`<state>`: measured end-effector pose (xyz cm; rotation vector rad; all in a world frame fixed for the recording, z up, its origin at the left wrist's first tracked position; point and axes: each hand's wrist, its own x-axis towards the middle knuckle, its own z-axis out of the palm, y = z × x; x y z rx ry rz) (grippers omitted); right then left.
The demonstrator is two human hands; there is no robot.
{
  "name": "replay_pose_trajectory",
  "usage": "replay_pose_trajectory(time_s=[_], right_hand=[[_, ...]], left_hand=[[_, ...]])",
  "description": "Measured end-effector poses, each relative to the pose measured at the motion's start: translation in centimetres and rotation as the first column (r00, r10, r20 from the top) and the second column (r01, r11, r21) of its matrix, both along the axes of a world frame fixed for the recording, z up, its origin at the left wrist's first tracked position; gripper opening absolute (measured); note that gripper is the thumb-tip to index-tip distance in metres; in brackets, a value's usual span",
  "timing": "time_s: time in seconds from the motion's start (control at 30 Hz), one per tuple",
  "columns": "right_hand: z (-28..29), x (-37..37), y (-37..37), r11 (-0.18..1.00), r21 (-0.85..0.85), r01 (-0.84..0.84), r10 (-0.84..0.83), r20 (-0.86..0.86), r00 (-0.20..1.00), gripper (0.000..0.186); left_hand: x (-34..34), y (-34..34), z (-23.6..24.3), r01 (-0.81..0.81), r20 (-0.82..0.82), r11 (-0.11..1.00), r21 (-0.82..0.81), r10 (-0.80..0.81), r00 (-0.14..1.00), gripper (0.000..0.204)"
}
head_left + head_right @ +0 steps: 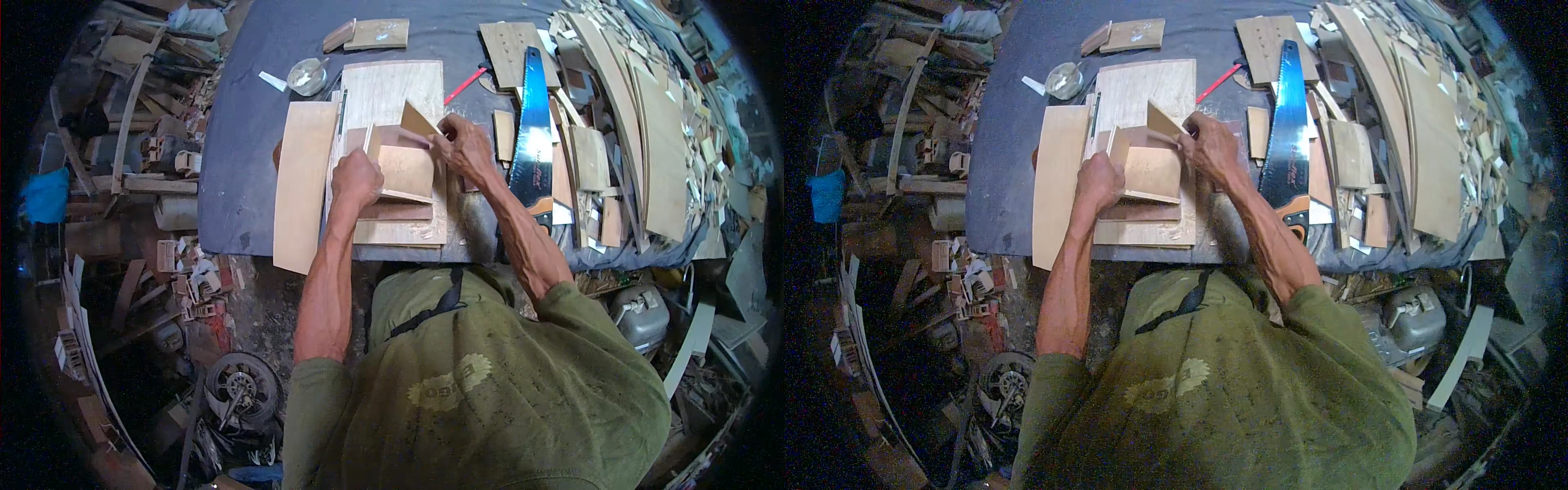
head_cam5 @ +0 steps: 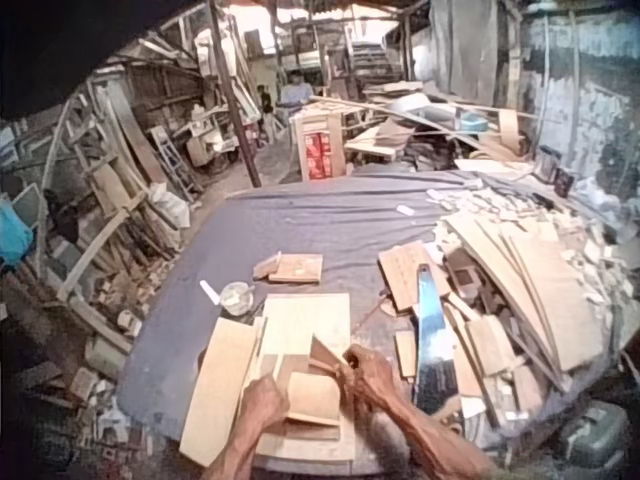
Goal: The person saws a small piece of wood with a handsaw, then fits the cut piece into a larger wooden assembly by hand.
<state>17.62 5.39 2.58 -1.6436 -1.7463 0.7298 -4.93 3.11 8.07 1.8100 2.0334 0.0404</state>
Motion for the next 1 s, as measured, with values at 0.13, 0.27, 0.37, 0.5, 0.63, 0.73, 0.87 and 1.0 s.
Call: replay_pose_trajectory(time_s=[0.13,0.27,0.37,0.5,0.63,0.73,0.87,1.0], right_hand=[[2.5,-0.8,-1.7,0.988,-0.003,-0.157,0.157,-0.025,0.987,0.029],[0.5,-1.9,-1.7,0.978,0.14,-0.151,0.148,0.036,0.988,0.028],[-0.6,-2.4,-1.9,0.975,0.164,-0.148,0.136,0.082,0.987,0.025],[-1.0,-2.8,-1.9,0.967,0.213,-0.138,0.132,0.044,0.99,0.024],[-0.8,-3.6,-2.0,0.964,0.233,-0.126,0.116,0.054,0.992,0.023],[-0.8,-3.5,-2.0,0.976,0.175,-0.13,0.129,0.017,0.992,0.02],[-1.3,-3.6,-2.0,0.955,0.257,-0.147,0.145,0.025,0.989,0.019],[-0.9,-3.6,-1.8,0.959,0.222,-0.178,0.164,0.081,0.983,0.021]], left_hand=[[-0.8,-0.2,-1.0,-0.021,0.027,0.998,0.051,0.02,0.999,0.035],[-0.7,0.0,-1.1,0.012,0.014,0.998,0.066,-0.012,1.0,0.036],[-0.2,-0.2,-0.3,-0.004,0.023,0.998,0.061,0.003,1.0,0.037],[0.2,-0.3,0.5,-0.015,-0.014,1.0,-0.011,0.015,1.0,0.033],[-0.1,-0.4,0.2,-0.015,-0.009,1.0,0.013,0.015,1.0,0.032],[0.2,-0.3,0.6,-0.025,-0.016,0.999,-0.021,0.024,1.0,0.031],[0.2,-0.2,0.6,-0.021,-0.022,0.999,-0.033,0.021,1.0,0.03],[0.2,-0.2,0.4,-0.019,-0.024,1.0,-0.002,0.019,1.0,0.031]])
